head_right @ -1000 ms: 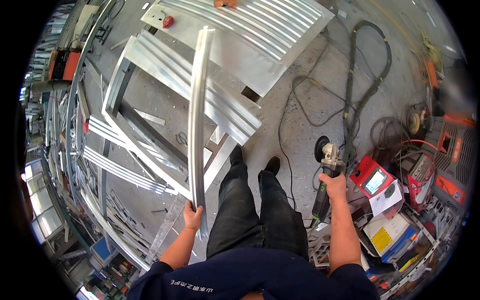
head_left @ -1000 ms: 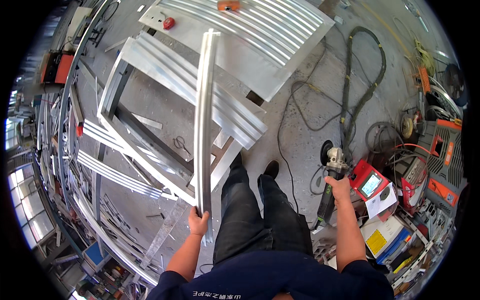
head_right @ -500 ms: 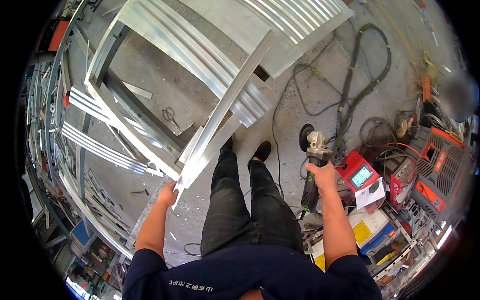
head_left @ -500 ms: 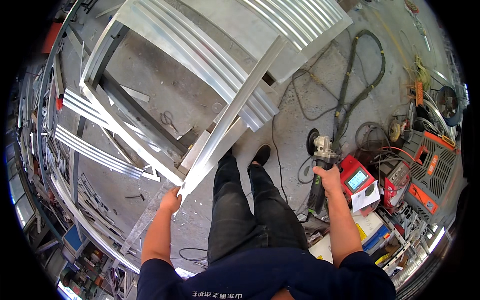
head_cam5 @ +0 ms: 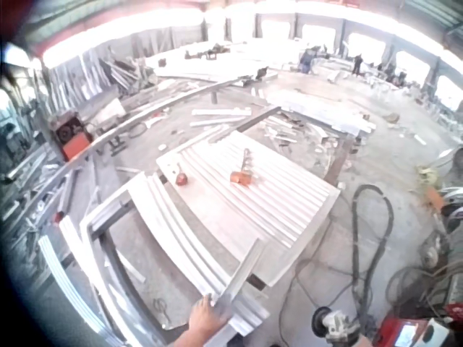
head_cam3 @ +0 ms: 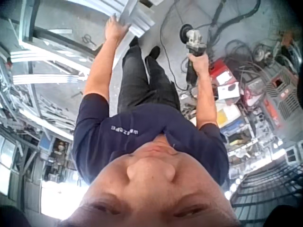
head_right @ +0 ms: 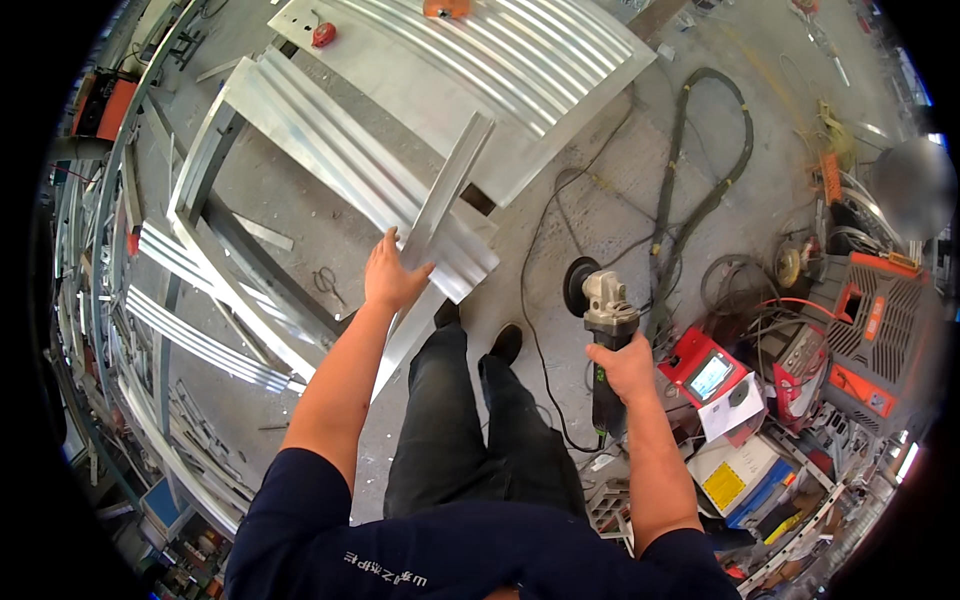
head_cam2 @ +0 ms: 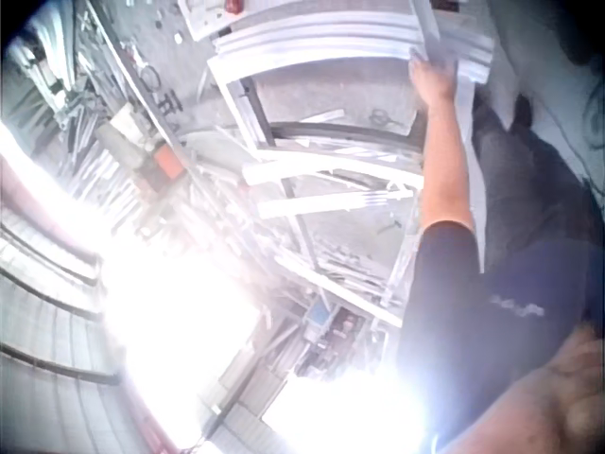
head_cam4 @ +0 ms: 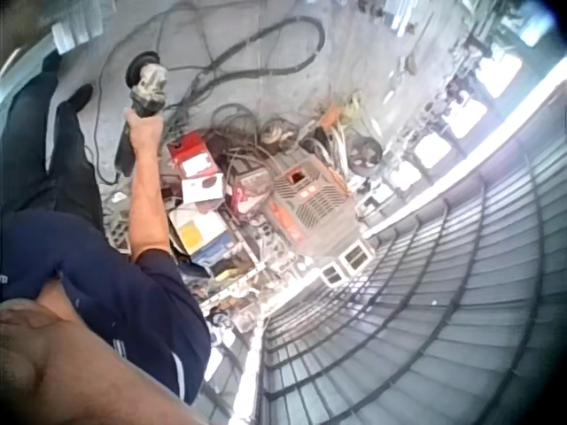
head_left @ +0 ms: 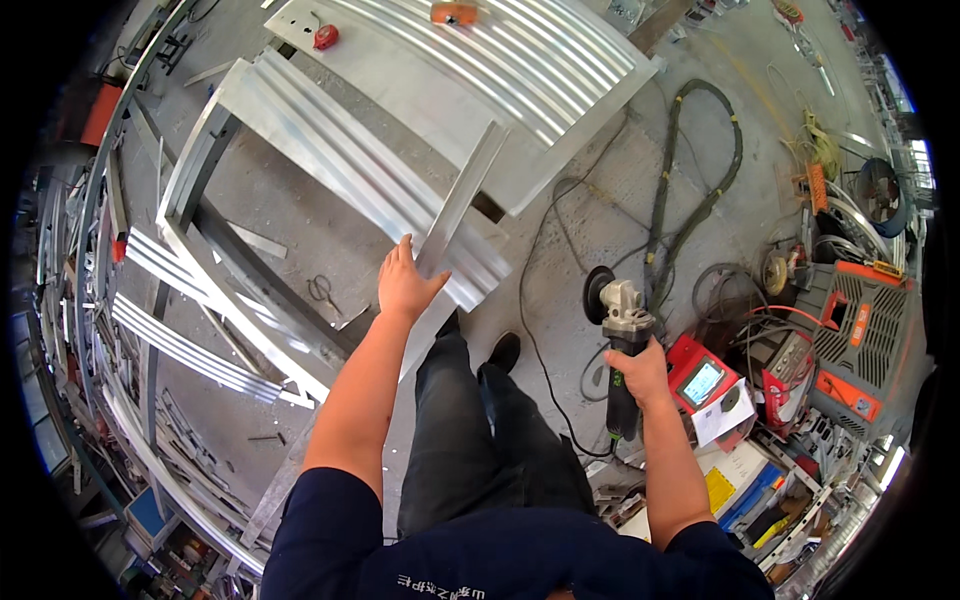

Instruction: The person uses an angle grinder to cut and smooth metal bars, then assembles them into a rectangular frame on a workbench. The person repeatedly positions and aligns the bars, then walks through the workshop to retrieve additional pieces and place them on the frame.

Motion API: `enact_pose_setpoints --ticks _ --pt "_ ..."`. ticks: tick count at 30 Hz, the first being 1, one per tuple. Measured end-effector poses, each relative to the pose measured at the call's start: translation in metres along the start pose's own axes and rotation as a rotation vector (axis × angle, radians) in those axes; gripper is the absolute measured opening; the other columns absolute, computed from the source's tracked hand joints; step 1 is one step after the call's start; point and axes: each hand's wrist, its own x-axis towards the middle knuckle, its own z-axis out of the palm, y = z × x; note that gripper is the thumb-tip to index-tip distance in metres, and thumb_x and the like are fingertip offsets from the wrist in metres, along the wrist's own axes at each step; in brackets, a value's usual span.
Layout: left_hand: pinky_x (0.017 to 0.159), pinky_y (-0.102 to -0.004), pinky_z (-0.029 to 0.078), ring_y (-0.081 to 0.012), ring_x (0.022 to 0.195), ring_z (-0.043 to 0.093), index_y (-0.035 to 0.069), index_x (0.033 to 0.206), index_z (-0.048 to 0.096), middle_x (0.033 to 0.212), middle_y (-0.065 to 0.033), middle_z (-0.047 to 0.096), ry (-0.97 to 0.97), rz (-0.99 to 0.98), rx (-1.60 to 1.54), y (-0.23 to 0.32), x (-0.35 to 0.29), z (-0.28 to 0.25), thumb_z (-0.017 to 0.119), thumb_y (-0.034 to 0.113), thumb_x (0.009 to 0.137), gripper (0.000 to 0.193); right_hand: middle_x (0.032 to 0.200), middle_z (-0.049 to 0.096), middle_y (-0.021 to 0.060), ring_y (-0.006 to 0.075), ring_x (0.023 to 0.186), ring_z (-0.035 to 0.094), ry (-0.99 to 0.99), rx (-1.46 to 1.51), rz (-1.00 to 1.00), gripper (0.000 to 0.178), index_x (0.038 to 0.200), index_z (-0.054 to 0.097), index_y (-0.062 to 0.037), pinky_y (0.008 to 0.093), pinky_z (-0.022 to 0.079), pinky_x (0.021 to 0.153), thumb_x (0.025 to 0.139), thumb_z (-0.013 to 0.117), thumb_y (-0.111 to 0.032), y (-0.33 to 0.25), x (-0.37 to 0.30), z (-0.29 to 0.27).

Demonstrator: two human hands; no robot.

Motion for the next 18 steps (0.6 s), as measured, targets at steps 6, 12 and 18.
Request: enact_pose_setpoints --ticks 6,12,18 --pt "0.093 -0.0445 0.047 -0.0363 0.109 0.056 0.004 0.126 0.050 0.116 -0.0164 0.056 -0.076 -0.040 0.022 0.004 0.034 0.026 0.074 0.029 0.075 0.062 0.102 0.068 0.0147 0.0235 0.094 0.064 -0.036 -0.293 -0.038 0.060 0.114 0.060 0.0027 0.0346 0.048 0.087 0.063 0.082 -0.021 -0.058 0.044 -0.010" --pt "0.084 -0.0443 0.049 -0.0346 0.098 0.059 0.007 0.114 0.057 0.107 -0.0131 0.057 -0.039 0.048 0.013 0.001 0.038 0.036 0.071 0.025 0.075 0.045 0.097 0.067 0.0080 0.0155 0.088 0.060 -0.126 -0.318 -0.026 0.046 0.107 0.062 0.0029 0.0310 0.049 0.083 0.066 0.080 -0.009 -0.116 0.112 0.004" --pt "0.082 -0.0440 0.050 -0.0346 0.097 0.060 0.009 0.108 0.058 0.105 -0.0115 0.057 -0.030 0.035 -0.037 0.005 0.042 0.031 0.072 0.023 0.072 0.041 0.099 0.068 0.0197 0.0310 0.094 0.066 -0.210 -0.478 -0.136 0.055 0.111 0.061 0.0015 0.0371 0.049 0.086 0.064 0.081 -0.021 -0.172 0.188 0.029"
